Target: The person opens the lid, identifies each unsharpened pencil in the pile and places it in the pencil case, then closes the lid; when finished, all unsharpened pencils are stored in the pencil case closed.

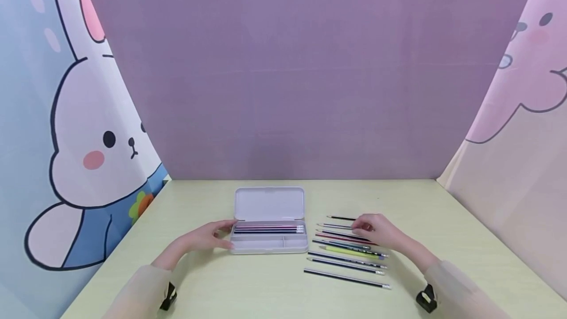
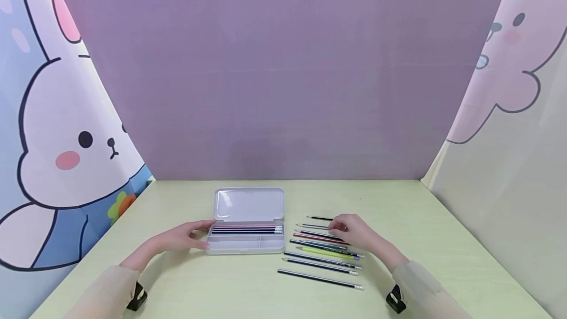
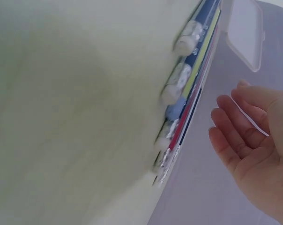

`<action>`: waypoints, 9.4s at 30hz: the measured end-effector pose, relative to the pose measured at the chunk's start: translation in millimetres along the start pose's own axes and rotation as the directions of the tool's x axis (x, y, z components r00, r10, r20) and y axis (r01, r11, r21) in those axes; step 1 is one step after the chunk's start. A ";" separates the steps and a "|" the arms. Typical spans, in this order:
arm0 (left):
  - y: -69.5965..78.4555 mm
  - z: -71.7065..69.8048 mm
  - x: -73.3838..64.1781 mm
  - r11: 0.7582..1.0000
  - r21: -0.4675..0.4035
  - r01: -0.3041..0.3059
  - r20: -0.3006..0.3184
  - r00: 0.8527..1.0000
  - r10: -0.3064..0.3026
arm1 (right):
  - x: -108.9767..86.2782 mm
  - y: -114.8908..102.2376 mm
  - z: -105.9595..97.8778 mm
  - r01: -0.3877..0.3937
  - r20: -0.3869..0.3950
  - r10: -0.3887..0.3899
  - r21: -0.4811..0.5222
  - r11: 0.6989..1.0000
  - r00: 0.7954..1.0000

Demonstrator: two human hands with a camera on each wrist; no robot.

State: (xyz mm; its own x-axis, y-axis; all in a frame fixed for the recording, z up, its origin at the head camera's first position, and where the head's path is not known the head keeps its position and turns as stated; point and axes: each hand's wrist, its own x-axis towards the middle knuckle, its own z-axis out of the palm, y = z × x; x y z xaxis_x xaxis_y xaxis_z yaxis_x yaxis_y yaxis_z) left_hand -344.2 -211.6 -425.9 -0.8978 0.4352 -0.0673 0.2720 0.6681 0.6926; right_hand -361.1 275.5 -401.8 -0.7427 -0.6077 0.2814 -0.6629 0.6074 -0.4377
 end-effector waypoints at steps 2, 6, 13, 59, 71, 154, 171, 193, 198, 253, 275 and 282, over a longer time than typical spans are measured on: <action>-0.1 0.3 -0.1 1.000 0.001 0.000 -0.001 1.000 0.000 | -2.0 1.7 -0.3 -0.009 0.006 0.009 0.007 1.000 1.000; -0.3 0.7 0.2 1.000 0.004 -0.002 -0.003 1.000 0.002 | -5.2 4.4 -0.3 -0.003 0.004 0.003 -0.002 1.000 1.000; 0.4 0.4 -1.1 1.000 0.004 -0.003 -0.002 1.000 0.003 | -9.4 7.2 -0.3 0.003 0.004 -0.003 -0.002 1.000 1.000; -0.1 -0.2 2.3 1.000 -0.003 0.023 0.003 1.000 -0.023 | -21.7 16.2 -5.3 -0.105 0.103 0.108 -0.026 0.994 0.989; 0.3 -0.4 1.5 0.999 0.010 0.031 -0.006 0.999 -0.031 | -17.5 14.9 -15.9 -0.021 0.052 0.022 -0.035 0.999 0.998; 0.5 -0.7 -2.0 1.000 -0.002 0.019 -0.002 1.000 -0.019 | 81.5 -64.5 38.6 0.127 -0.101 -0.126 0.008 0.992 0.987; -2.5 -1.7 -3.7 1.000 -0.003 0.018 -0.008 1.000 -0.018 | 101.5 -80.7 54.6 0.130 -0.043 -0.133 -0.067 0.989 0.990; -5.5 -3.2 -7.3 1.000 0.003 -0.030 0.001 1.000 0.030 | 107.9 -97.8 72.3 0.131 0.099 -0.125 -0.051 0.990 0.987; -1.3 -3.3 -9.3 1.000 -0.005 -0.021 -0.002 1.000 0.021 | 109.4 -96.6 76.4 0.128 0.133 -0.118 -0.066 0.990 0.984; 5.2 1.2 -6.5 1.000 0.000 -0.003 -0.003 1.000 0.003 | 118.7 -94.9 85.6 0.019 0.120 -0.004 -0.128 0.992 0.993; 11.4 0.4 -7.2 1.000 0.002 -0.017 -0.001 1.000 0.017 | 98.8 -70.2 52.6 0.144 0.027 -0.145 0.036 0.989 0.989; 8.6 1.0 -5.8 1.000 0.012 -0.015 -0.006 1.000 0.015 | 85.2 -64.9 46.5 0.142 0.010 -0.143 0.060 0.988 0.990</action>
State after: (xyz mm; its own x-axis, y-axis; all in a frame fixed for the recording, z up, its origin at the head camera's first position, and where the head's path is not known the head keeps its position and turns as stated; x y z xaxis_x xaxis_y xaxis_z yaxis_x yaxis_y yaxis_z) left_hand -336.3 -207.7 -420.2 -0.8956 0.4417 -0.0529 0.2893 0.6687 0.6849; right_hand -376.9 160.4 -389.1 -0.6393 -0.6932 0.3329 -0.7549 0.4831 -0.4436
